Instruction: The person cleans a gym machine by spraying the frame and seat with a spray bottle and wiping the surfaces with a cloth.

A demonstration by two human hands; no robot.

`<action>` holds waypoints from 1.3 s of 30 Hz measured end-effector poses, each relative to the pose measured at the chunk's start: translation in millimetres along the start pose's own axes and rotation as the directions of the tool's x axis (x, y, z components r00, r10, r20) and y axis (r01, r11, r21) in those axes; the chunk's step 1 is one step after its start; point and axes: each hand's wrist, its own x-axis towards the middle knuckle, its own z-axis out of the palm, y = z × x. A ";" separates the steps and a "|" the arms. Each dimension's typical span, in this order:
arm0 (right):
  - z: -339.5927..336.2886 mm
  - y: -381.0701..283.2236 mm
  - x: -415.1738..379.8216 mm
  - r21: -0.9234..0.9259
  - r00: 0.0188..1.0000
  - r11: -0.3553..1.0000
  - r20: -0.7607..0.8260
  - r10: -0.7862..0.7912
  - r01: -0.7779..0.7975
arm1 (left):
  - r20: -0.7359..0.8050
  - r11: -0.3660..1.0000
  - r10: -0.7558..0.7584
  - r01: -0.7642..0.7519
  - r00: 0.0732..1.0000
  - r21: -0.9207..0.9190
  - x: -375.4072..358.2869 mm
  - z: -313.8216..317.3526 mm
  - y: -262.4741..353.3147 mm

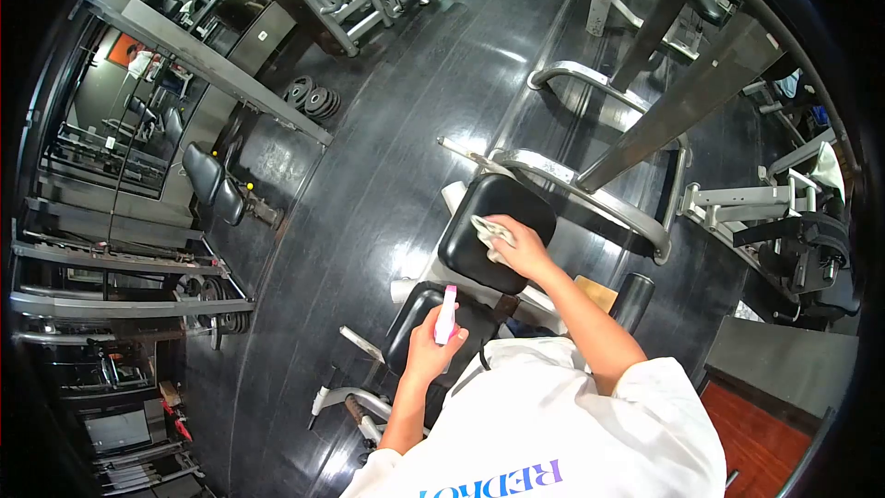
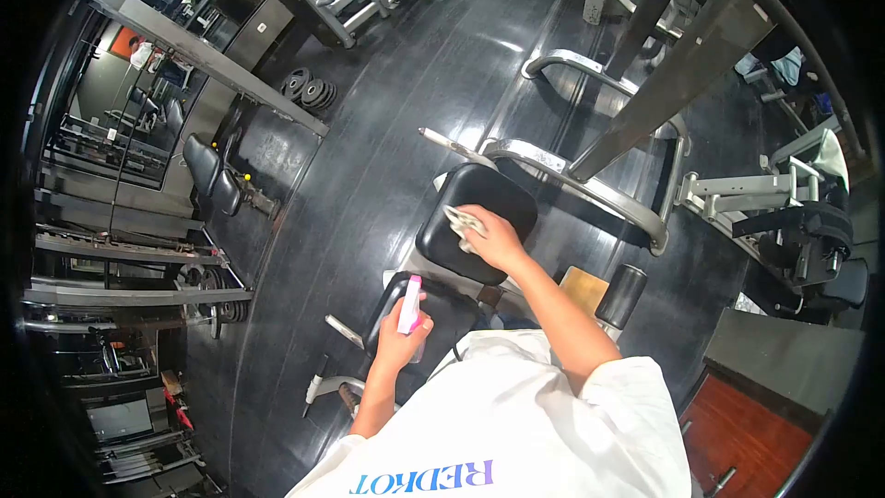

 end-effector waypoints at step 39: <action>60.1 -37.1 29.5 -0.389 0.912 0.918 -0.399 -0.091 -0.078 | 0.129 0.998 0.035 -0.027 0.991 -0.064 -23.2 -110.1 -83.3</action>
